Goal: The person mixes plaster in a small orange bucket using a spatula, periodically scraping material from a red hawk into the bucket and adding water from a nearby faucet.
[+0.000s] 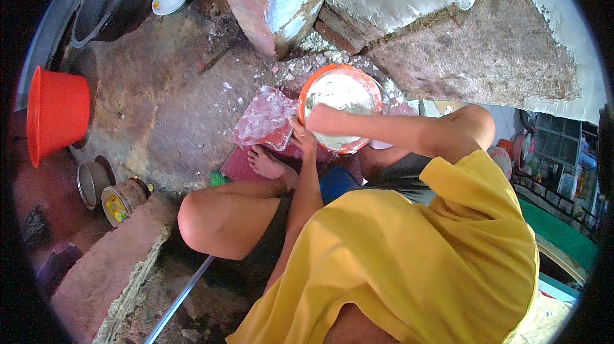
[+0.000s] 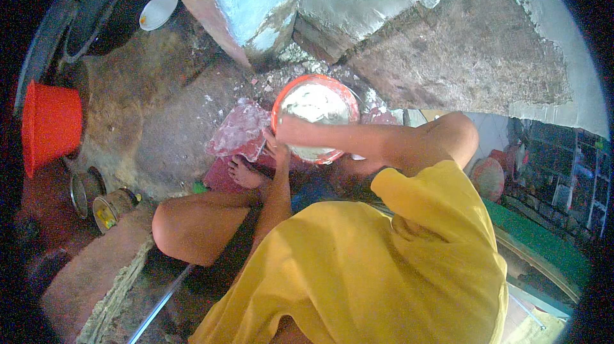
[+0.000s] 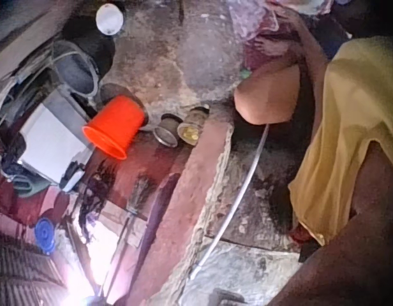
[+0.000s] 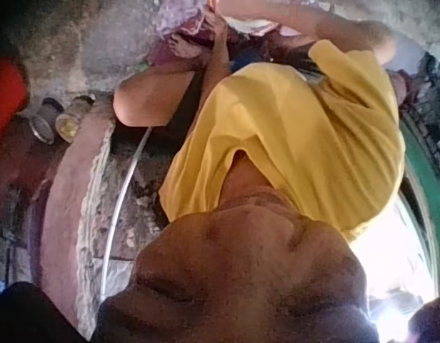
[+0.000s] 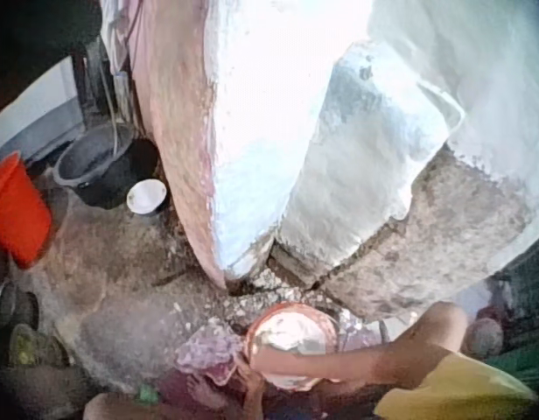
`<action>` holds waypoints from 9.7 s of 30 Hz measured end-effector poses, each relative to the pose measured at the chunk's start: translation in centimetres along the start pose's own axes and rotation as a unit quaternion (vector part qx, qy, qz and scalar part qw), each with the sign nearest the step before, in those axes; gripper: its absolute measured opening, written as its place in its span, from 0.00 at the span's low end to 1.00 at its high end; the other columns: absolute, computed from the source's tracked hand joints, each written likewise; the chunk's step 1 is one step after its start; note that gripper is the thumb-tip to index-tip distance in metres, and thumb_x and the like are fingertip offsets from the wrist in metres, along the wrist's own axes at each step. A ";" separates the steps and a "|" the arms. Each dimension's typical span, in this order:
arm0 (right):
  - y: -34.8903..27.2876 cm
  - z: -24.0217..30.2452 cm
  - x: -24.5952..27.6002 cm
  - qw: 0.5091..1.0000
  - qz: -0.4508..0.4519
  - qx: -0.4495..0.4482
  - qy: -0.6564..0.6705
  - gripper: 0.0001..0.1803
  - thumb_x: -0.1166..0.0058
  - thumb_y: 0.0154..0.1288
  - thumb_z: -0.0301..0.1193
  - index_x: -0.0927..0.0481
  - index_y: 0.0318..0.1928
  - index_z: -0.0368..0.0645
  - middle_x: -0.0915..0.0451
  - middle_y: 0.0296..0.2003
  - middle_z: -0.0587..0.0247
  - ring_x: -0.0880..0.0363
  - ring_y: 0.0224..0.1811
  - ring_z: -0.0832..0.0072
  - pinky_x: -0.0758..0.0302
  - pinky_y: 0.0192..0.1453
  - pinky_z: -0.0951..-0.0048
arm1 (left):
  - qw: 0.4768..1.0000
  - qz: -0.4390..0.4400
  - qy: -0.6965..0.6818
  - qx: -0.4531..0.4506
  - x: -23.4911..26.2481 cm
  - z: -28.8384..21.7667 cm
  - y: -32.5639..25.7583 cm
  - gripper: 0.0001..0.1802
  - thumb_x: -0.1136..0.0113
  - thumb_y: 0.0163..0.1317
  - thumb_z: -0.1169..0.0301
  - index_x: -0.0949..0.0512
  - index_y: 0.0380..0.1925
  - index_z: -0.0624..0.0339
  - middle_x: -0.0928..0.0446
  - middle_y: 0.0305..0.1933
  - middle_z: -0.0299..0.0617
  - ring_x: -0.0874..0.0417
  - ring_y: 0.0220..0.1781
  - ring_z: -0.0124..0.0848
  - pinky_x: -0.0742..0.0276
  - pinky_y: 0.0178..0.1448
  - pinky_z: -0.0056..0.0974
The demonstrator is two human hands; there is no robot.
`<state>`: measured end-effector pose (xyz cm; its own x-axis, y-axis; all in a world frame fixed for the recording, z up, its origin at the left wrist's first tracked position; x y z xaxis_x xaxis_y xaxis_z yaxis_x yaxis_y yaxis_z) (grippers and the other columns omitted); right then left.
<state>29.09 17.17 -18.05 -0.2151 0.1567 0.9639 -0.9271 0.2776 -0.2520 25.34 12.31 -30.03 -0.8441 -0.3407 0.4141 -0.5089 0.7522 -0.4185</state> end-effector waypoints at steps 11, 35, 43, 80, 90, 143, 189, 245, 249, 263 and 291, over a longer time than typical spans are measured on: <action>-9.8 -10.8 -2.0 0.918 0.174 -0.312 0.174 0.24 0.50 0.48 0.32 0.34 0.49 0.43 0.25 0.27 0.48 0.25 0.32 0.55 0.30 0.35 0.56 | 0.918 -0.041 -0.386 0.080 1.9 -3.5 -0.5 0.28 0.73 0.62 0.56 0.34 0.44 0.71 0.30 0.44 0.46 0.29 0.43 0.34 0.37 0.50 0.35; 0.3 2.8 3.0 0.989 0.008 0.147 0.023 0.05 0.50 0.38 0.26 0.24 0.17 0.39 0.25 0.17 0.54 0.24 0.22 0.62 0.27 0.25 0.64 | 0.802 0.066 -0.557 0.206 1.0 -2.3 0.1 0.34 0.80 0.59 0.51 0.31 0.43 0.69 0.25 0.42 0.47 0.26 0.39 0.32 0.36 0.46 0.32; -2.2 -6.8 6.9 0.993 0.042 -0.042 0.105 0.06 0.50 0.38 0.23 0.25 0.23 0.37 0.24 0.23 0.52 0.24 0.28 0.59 0.27 0.31 0.62 | 0.821 0.105 -0.527 0.193 2.0 -3.5 -0.5 0.34 0.81 0.58 0.53 0.31 0.44 0.68 0.26 0.43 0.46 0.26 0.42 0.30 0.37 0.49 0.33; -12.7 -6.7 -0.2 0.998 0.062 -0.027 0.019 0.07 0.51 0.39 0.27 0.27 0.23 0.36 0.26 0.17 0.55 0.25 0.20 0.61 0.31 0.24 0.64 | 0.810 0.166 -0.539 0.160 1.1 -6.6 -1.3 0.34 0.78 0.58 0.52 0.36 0.48 0.72 0.31 0.49 0.52 0.29 0.47 0.39 0.40 0.54 0.37; -10.5 -10.9 1.8 0.972 -0.011 -0.216 0.087 0.06 0.51 0.40 0.27 0.26 0.23 0.38 0.26 0.19 0.53 0.25 0.24 0.60 0.30 0.26 0.62 | 0.802 0.144 -0.544 0.201 0.1 -5.0 -1.6 0.32 0.77 0.58 0.52 0.36 0.49 0.69 0.29 0.47 0.51 0.28 0.43 0.37 0.37 0.50 0.36; -17.0 0.1 -12.7 0.338 -0.075 -0.553 0.758 0.11 0.54 0.57 0.32 0.34 0.39 0.41 0.37 0.15 0.70 0.44 0.10 0.84 0.49 0.09 0.81 | 0.695 0.116 -0.670 0.233 -4.3 -2.7 -2.2 0.28 0.68 0.54 0.51 0.30 0.31 0.68 0.26 0.32 0.49 0.26 0.39 0.40 0.33 0.48 0.41; -7.9 -9.0 -2.0 0.988 0.051 -0.142 -0.033 0.05 0.55 0.42 0.25 0.25 0.16 0.41 0.27 0.15 0.59 0.24 0.22 0.66 0.28 0.25 0.67 | 0.658 -0.041 -0.698 0.280 -1.6 -0.6 -0.1 0.19 0.66 0.53 0.55 0.34 0.21 0.59 0.30 0.19 0.40 0.27 0.25 0.34 0.29 0.35 0.39; -11.4 -7.0 -11.9 0.879 0.151 -0.336 0.304 0.21 0.53 0.54 0.42 0.28 0.33 0.32 0.27 0.26 0.42 0.26 0.33 0.53 0.31 0.40 0.58 | 0.726 -0.104 -0.633 0.247 -1.5 1.0 -0.4 0.21 0.64 0.54 0.53 0.30 0.32 0.58 0.29 0.30 0.37 0.29 0.33 0.30 0.33 0.40 0.35; -13.0 -6.4 -12.9 0.731 0.139 -0.471 0.474 0.25 0.51 0.53 0.47 0.26 0.35 0.32 0.25 0.29 0.47 0.25 0.32 0.61 0.31 0.38 0.61 | 0.748 -0.127 -0.604 0.243 -1.0 0.3 -0.8 0.21 0.64 0.54 0.53 0.30 0.30 0.59 0.29 0.30 0.38 0.28 0.32 0.30 0.32 0.39 0.35; -12.2 -7.1 -3.8 0.968 0.131 -0.203 0.067 0.11 0.55 0.51 0.31 0.28 0.32 0.36 0.26 0.16 0.55 0.24 0.21 0.61 0.29 0.24 0.62 | 0.693 -0.063 -0.681 0.229 -2.0 0.6 0.0 0.19 0.65 0.53 0.55 0.29 0.29 0.58 0.29 0.30 0.38 0.28 0.34 0.31 0.32 0.40 0.35; -16.1 -7.8 -14.8 0.604 -0.090 -0.540 0.579 0.20 0.49 0.53 0.39 0.29 0.40 0.34 0.27 0.30 0.55 0.26 0.31 0.69 0.28 0.28 0.67 | 0.734 -0.031 -0.649 0.196 -3.0 1.9 1.0 0.31 0.69 0.52 0.49 0.37 0.48 0.60 0.33 0.48 0.47 0.31 0.51 0.41 0.34 0.54 0.43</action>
<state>49.60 17.73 -28.95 0.7980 0.4164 0.4357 -0.0283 0.7480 -0.6631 27.00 13.00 -33.22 -0.1381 -0.8092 -0.5711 -0.3471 0.5796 -0.7373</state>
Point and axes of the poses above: each hand's wrist, its own y-axis towards the middle knuckle, its own x-axis out of the back of the hand, z = x × y, the point moved 7 cm from there along y, towards the middle knuckle
